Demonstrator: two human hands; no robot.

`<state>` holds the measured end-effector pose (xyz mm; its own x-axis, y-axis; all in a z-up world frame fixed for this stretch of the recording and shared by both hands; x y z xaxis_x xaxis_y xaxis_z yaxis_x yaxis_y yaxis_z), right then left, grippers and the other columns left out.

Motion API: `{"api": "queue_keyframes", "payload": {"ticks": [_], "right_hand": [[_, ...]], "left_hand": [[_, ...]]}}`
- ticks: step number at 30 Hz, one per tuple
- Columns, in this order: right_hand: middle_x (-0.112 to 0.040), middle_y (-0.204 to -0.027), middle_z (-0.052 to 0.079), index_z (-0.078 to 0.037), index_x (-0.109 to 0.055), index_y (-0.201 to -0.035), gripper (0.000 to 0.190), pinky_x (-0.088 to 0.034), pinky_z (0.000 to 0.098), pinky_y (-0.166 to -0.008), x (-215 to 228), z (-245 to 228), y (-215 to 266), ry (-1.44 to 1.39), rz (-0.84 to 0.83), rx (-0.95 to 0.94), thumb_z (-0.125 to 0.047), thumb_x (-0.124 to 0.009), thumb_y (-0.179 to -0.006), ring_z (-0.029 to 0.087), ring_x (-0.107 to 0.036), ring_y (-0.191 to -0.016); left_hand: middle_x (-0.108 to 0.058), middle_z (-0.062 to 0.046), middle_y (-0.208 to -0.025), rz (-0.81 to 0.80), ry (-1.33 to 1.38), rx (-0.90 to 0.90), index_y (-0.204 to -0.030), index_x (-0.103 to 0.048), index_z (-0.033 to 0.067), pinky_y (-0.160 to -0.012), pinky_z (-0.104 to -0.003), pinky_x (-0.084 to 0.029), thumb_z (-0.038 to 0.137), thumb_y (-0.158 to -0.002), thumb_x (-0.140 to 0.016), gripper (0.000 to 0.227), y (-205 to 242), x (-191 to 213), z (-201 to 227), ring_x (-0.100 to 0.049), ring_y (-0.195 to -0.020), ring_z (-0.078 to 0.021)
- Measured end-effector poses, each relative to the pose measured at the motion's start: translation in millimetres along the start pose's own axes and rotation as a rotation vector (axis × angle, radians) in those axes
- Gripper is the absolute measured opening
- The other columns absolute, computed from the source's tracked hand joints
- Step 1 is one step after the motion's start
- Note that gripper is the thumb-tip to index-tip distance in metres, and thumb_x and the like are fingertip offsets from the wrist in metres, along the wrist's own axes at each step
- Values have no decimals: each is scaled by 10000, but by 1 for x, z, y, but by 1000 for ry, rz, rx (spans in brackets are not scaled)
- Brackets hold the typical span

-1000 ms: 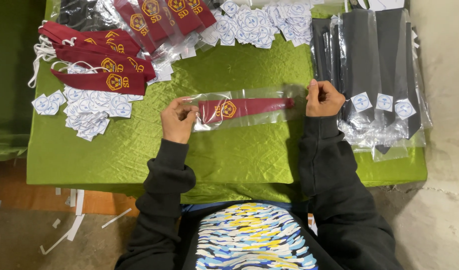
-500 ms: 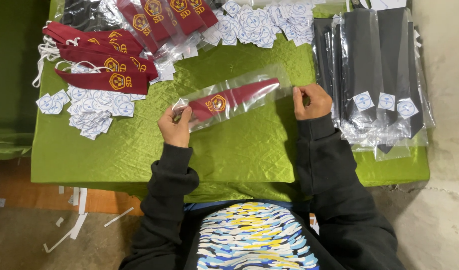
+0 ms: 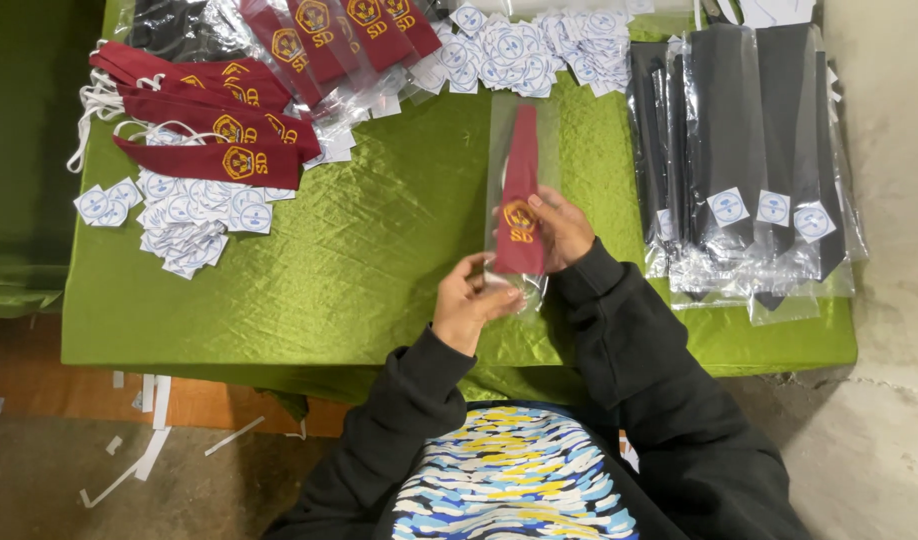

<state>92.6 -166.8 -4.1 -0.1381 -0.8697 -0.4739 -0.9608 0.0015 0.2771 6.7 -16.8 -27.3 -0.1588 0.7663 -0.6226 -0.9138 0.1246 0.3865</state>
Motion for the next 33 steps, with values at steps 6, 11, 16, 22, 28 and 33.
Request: {"api": "queue_keyframes", "payload": {"ticks": [6,11,16,22,28,33], "right_hand": [[-718,-1169,223,-65,-479,-1494,541,-673,434,-777,48,5,-26,100,-152,131,-5,-653,-986,325,-756,-948],[-697,-1254,213,-79,-434,-1546,573,-632,457,-900,18,-11,-20,261,-300,281,10,-615,-1010,312,-716,-1084],[-684,-1152,151,-36,-261,-1603,641,-603,291,-535,17,-30,-34,273,-334,297,-412,-434,-1113,191,-712,-827],[-705,-1038,189,-1,-497,-1432,423,-585,310,-510,15,-31,-27,531,-305,375,-262,-512,-1100,209,-682,-731],[-714,-987,177,-9,-602,-1316,326,-583,299,-498,23,-21,-34,523,-280,347,-233,-558,-1082,203,-675,-706],[-716,-953,151,-12,-648,-1240,279,-580,269,-510,15,-27,-29,570,-302,352,-225,-571,-1078,167,-665,-695]], "left_hand": [[-747,-172,-1096,-363,-387,-123,-1383,-605,48,-836,-411,-645,69,-754,-921,705,3,-5,4,-737,-1003,-250],[-743,-205,-1091,-324,-488,-315,-1403,-589,21,-866,-440,-620,99,-881,-830,580,-15,-17,40,-721,-1011,-248],[-695,-213,-1018,-201,-670,-606,-1538,-423,39,-742,-427,-634,-32,-945,-684,652,-72,-13,114,-691,-891,-272],[-655,-184,-1282,291,-468,-433,-1612,-283,224,-631,-311,-765,-68,-975,-665,798,-166,28,225,-731,-917,-226],[-509,-203,-1527,732,-1338,-1070,-1591,-316,195,-1182,-550,-478,128,-940,-945,908,-200,83,212,-502,-1434,-392],[-363,-167,-1520,898,-1938,-887,-1514,-507,201,-1052,-574,-519,538,-965,-890,749,-189,70,203,-413,-1360,-376]]}}
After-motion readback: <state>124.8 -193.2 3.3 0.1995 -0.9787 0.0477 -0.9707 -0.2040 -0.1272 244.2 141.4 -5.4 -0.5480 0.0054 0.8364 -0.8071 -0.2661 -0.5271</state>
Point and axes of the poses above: each hand's wrist, its own y-axis away from the middle knuckle, its own x-axis out of the back of the hand, z = x × y, the point moved 3 cm from there along -y, towards the middle knuckle
